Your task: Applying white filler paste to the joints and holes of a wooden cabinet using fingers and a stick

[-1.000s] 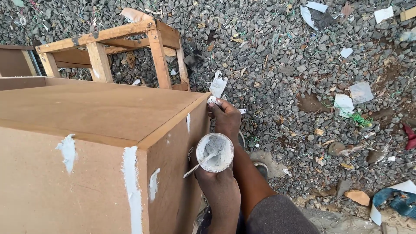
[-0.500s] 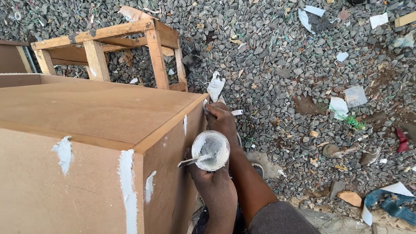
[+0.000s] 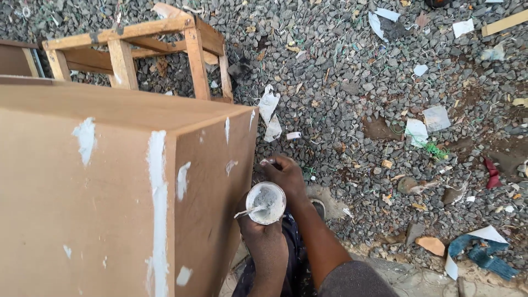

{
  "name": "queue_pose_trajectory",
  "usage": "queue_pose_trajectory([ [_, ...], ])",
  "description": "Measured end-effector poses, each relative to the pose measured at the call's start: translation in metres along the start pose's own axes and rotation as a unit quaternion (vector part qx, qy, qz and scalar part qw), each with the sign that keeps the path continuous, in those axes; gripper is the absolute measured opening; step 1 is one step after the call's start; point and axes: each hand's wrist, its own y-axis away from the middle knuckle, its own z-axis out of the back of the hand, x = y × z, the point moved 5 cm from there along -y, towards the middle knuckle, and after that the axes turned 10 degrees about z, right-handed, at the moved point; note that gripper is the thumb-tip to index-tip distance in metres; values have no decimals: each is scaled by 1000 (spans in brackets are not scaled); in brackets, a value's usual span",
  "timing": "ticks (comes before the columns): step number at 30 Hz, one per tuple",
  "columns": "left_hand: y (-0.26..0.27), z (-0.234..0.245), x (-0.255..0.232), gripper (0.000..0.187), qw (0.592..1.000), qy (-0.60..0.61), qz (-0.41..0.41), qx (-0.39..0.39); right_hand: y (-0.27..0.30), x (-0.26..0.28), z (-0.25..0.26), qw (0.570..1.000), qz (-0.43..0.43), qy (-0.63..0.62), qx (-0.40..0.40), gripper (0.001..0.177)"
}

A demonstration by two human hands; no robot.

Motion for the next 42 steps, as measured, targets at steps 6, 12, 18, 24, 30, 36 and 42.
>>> queue_pose_trajectory([
  [6,41,52,19,50,971,-231,-49,29,47,-51,-2,995,-14,-101,-17,8],
  [12,92,79,9,37,961,-211,-113,138,89,-125,-26,961,-95,-259,7,25],
  [18,114,107,35,38,934,-288,-74,201,128,-198,-69,919,-83,-384,3,12],
  [24,115,120,54,35,908,-286,-136,275,164,-227,-101,898,-67,-432,43,27],
  [30,132,161,45,41,889,-280,-119,342,217,-242,-125,870,-97,-483,-3,26],
  [36,156,191,-27,34,903,-195,-180,337,234,-187,-94,868,-51,-491,-59,26],
  [42,158,180,-98,31,927,-121,-224,276,254,-40,-14,932,-39,-343,-110,25],
])
